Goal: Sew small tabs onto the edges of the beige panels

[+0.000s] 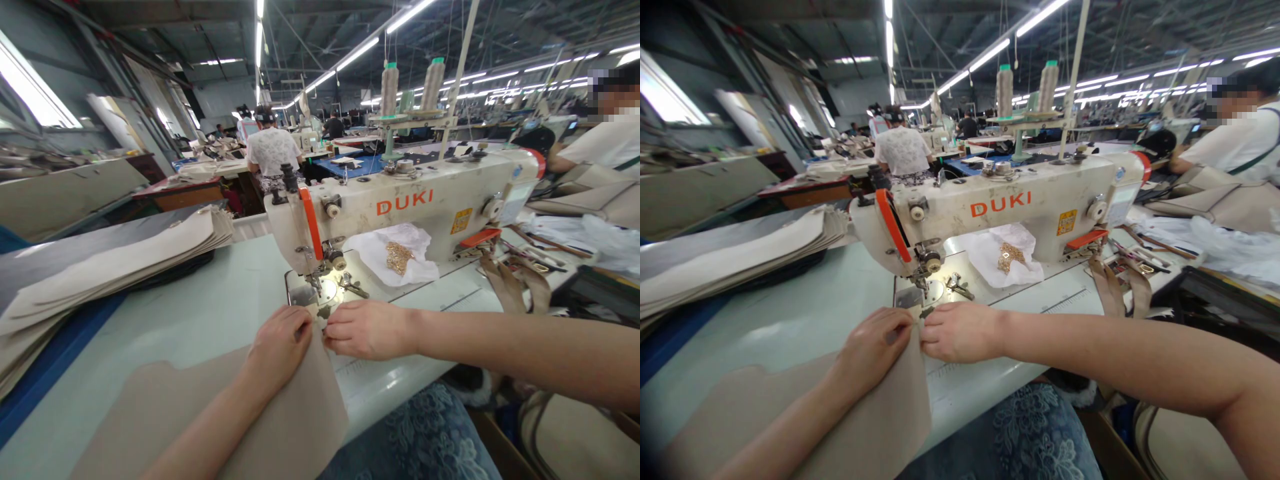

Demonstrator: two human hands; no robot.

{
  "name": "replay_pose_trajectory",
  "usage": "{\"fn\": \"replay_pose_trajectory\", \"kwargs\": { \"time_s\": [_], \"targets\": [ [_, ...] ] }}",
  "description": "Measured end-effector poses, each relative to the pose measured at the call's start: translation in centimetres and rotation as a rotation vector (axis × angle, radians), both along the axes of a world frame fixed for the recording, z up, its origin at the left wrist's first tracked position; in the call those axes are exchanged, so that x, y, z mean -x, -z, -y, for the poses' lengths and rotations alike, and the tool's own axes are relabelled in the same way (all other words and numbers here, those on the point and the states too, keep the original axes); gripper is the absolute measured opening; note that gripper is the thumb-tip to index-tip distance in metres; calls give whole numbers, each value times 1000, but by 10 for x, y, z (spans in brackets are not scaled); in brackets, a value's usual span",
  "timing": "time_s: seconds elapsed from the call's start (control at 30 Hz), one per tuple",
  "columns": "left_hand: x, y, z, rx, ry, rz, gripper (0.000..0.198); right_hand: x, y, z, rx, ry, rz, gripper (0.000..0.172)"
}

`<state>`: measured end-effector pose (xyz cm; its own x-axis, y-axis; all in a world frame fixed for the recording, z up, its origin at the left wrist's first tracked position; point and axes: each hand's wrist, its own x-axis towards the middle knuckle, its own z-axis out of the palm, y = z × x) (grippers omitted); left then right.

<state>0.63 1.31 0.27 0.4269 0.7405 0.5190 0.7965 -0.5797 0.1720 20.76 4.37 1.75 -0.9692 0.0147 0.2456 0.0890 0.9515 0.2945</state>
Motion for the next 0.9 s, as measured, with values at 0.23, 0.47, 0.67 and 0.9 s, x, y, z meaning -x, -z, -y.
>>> {"fn": "replay_pose_trajectory", "kwargs": {
  "time_s": [0.23, 0.47, 0.67, 0.9],
  "targets": [
    [1, 4, 1, -13, -3, 21, 18, 15, 9, 0, -26, -105, -20, 19],
    [0, 5, 2, -17, -10, 34, 16, 14, 20, 13, 211, 162, -110, 14],
    [-1, 4, 2, -19, -4, 37, 17, 16, 26, 12, 269, 153, -161, 15],
    [-1, 6, 2, -28, 2, 49, 18, 16, 25, 11, 294, 134, -191, 19]
  ]
}}
